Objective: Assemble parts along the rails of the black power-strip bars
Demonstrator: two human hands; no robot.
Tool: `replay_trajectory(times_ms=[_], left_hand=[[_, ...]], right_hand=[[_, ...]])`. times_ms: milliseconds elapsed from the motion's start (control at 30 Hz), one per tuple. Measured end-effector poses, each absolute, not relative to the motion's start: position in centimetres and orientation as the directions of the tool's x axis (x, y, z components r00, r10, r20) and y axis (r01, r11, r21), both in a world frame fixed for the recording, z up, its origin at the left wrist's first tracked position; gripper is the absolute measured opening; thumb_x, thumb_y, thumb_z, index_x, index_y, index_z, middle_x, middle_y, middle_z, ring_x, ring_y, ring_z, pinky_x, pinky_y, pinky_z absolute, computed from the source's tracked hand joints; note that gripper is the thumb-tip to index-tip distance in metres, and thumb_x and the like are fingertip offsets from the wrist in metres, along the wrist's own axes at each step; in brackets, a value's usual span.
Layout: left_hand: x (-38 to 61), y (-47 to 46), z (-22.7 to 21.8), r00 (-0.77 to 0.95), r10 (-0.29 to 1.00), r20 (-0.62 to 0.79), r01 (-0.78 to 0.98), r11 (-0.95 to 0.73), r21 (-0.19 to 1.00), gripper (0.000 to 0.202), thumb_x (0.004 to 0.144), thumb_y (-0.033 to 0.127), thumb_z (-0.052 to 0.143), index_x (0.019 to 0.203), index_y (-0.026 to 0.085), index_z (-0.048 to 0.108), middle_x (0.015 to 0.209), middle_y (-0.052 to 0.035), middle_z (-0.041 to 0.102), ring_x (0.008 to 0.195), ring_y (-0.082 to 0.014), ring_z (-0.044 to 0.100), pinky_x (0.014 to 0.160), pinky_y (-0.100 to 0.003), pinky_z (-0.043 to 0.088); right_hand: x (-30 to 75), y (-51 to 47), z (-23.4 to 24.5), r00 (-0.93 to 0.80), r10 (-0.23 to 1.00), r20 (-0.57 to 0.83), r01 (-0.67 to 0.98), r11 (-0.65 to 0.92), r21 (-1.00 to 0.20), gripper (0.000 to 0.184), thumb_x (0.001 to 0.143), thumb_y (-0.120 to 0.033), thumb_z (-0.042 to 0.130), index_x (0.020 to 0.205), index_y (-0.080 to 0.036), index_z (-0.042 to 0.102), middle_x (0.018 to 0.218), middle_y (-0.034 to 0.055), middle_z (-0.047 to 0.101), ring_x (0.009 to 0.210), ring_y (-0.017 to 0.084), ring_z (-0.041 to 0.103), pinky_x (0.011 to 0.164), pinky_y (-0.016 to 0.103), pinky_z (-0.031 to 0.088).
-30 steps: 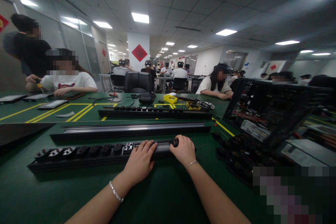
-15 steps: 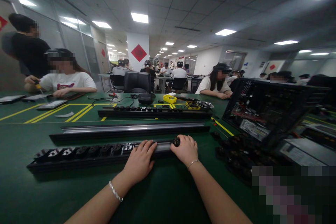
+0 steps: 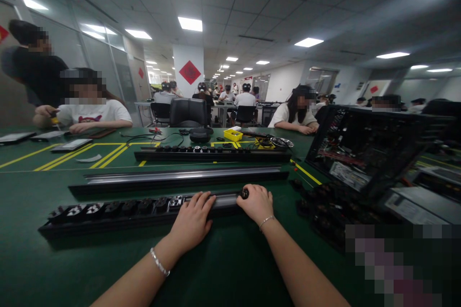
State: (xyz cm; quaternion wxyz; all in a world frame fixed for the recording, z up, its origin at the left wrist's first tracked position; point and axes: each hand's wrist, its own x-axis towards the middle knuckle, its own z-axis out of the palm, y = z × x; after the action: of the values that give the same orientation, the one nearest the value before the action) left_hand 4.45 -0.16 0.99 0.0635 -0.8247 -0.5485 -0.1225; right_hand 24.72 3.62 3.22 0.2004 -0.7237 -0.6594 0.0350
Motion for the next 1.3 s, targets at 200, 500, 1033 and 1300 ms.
replay_trajectory(times_ms=[200,500,1033,1300], left_hand=[[4.6,-0.3,1.3,0.366,0.889,0.275,0.921,-0.388,0.026,0.058,0.075,0.03,0.048,0.132,0.029,0.033,0.14,-0.0026,0.035,0.126,-0.0248,0.029,0.098,-0.042,0.031],[4.5,-0.2,1.1,0.373,0.882,0.287,0.918,-0.395,0.022,0.057,0.075,0.03,0.048,0.131,0.029,0.033,0.14,-0.0023,0.035,0.127,-0.0245,0.029,0.098,-0.042,0.031],[4.5,-0.2,1.2,0.371,0.883,0.287,0.918,-0.395,0.029,0.055,0.075,0.031,0.048,0.129,0.029,0.036,0.139,-0.0024,0.035,0.126,-0.0247,0.029,0.098,-0.042,0.031],[4.6,-0.2,1.2,0.369,0.887,0.277,0.92,-0.392,0.027,0.054,0.075,0.03,0.048,0.128,0.029,0.037,0.14,-0.003,0.035,0.127,-0.0251,0.029,0.098,-0.043,0.031]], right_hand=[[25.0,3.6,3.0,0.171,0.962,0.213,0.941,-0.095,-0.325,0.037,0.072,-0.044,0.049,0.103,-0.026,0.059,0.119,0.0071,0.05,0.118,0.028,0.033,0.096,0.051,0.019],[25.2,3.6,3.3,0.186,0.971,0.152,0.932,-0.126,-0.34,0.042,0.071,-0.045,0.047,0.107,-0.026,0.056,0.113,0.0082,0.052,0.104,0.027,0.045,0.081,0.04,0.036],[25.8,3.9,3.3,0.173,0.973,0.151,0.919,-0.105,-0.381,0.036,0.07,-0.037,0.049,0.104,-0.028,0.057,0.11,0.0052,0.054,0.098,0.025,0.048,0.078,0.033,0.036],[26.3,4.1,3.1,0.164,0.97,0.18,0.918,-0.083,-0.388,0.035,0.071,-0.031,0.049,0.105,-0.026,0.057,0.108,0.0057,0.055,0.095,0.021,0.05,0.078,0.03,0.036]])
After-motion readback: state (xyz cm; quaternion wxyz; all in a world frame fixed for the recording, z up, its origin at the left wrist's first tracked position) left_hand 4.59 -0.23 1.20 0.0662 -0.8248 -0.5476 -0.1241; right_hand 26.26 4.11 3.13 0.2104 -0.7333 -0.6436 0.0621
